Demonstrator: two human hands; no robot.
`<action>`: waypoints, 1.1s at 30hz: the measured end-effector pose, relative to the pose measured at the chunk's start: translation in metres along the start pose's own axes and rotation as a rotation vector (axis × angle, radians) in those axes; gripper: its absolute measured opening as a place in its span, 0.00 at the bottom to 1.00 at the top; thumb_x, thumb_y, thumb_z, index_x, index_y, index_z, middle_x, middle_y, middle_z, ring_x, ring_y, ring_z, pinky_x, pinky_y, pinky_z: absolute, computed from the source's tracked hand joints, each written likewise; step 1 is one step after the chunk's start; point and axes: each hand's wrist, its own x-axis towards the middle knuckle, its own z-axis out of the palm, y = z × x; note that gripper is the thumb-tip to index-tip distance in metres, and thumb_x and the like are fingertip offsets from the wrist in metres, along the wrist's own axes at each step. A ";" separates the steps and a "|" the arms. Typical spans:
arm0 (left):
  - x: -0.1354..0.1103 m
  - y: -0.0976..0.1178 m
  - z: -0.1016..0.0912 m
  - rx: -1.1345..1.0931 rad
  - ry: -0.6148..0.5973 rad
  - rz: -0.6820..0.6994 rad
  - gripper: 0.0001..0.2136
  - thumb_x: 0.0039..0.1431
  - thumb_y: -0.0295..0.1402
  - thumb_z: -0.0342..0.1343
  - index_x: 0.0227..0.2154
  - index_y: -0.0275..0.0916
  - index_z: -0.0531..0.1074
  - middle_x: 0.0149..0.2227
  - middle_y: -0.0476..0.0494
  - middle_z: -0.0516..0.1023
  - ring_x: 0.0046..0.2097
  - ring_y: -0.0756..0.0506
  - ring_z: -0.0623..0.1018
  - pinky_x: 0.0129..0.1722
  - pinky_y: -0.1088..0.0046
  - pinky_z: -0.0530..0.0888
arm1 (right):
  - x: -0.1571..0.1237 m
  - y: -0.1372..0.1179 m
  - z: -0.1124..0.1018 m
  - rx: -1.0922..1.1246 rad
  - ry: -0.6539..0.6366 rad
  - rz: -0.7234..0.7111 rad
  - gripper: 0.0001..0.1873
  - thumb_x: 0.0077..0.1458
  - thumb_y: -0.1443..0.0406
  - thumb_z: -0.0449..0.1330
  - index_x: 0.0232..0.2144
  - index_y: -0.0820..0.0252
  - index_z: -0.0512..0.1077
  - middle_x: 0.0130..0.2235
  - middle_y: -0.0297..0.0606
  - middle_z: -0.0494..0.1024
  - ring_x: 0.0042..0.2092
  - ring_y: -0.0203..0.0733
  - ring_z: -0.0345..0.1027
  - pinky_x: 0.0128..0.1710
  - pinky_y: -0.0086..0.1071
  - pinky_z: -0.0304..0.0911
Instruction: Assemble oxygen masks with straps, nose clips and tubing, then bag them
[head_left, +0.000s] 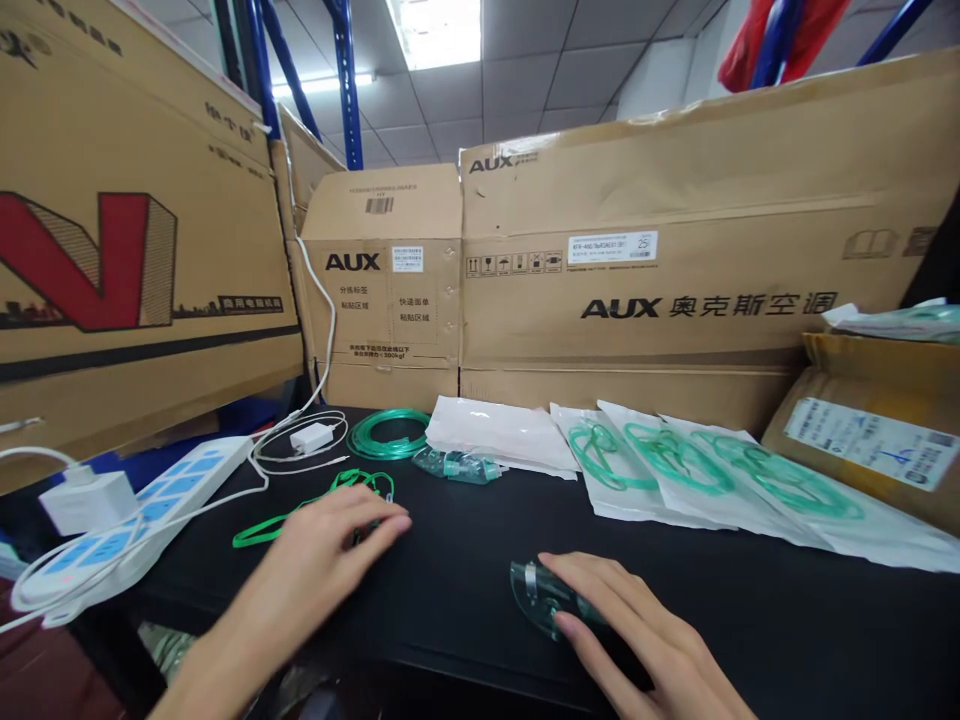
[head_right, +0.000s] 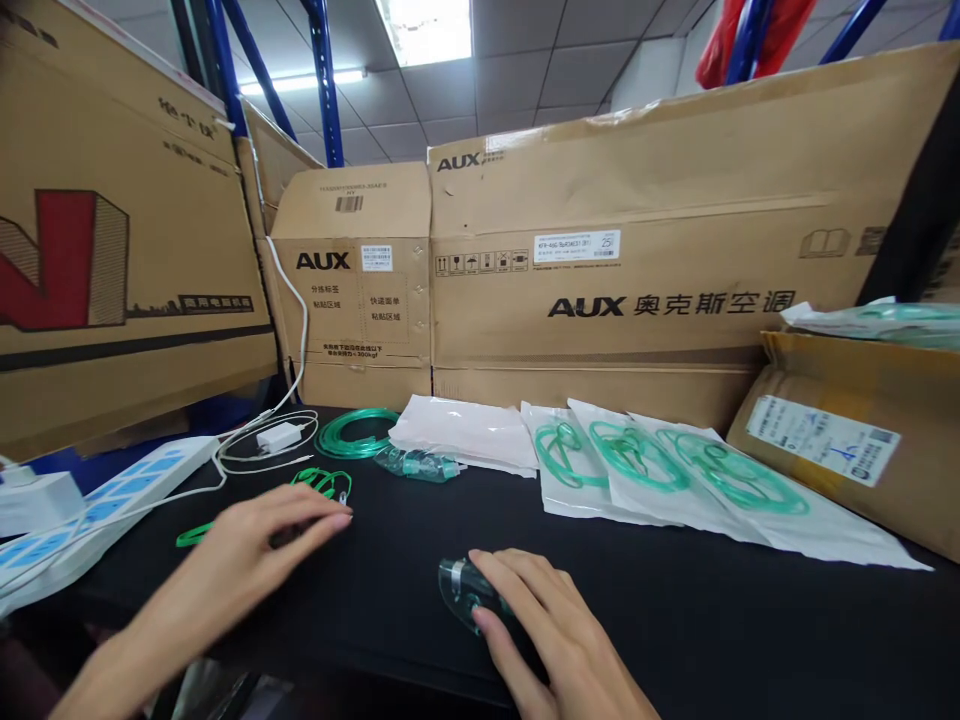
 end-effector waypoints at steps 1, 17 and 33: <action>-0.002 -0.014 -0.010 0.065 0.038 -0.030 0.16 0.70 0.48 0.56 0.42 0.46 0.86 0.45 0.44 0.86 0.46 0.37 0.83 0.50 0.64 0.75 | -0.001 0.001 0.001 0.001 0.001 0.001 0.21 0.72 0.60 0.57 0.64 0.48 0.69 0.56 0.42 0.83 0.54 0.50 0.81 0.51 0.42 0.80; 0.024 -0.061 -0.051 0.331 -0.013 -0.113 0.15 0.71 0.47 0.50 0.40 0.43 0.75 0.38 0.43 0.84 0.38 0.36 0.83 0.38 0.65 0.72 | 0.000 -0.003 -0.001 0.097 -0.043 0.062 0.20 0.71 0.63 0.58 0.62 0.45 0.69 0.54 0.38 0.82 0.52 0.47 0.81 0.51 0.40 0.80; 0.136 0.048 -0.085 0.233 0.317 0.176 0.09 0.72 0.40 0.53 0.46 0.42 0.72 0.47 0.40 0.85 0.49 0.38 0.83 0.47 0.63 0.74 | -0.003 -0.002 0.004 0.154 -0.058 0.121 0.20 0.70 0.63 0.57 0.61 0.44 0.71 0.56 0.38 0.82 0.55 0.51 0.80 0.58 0.50 0.76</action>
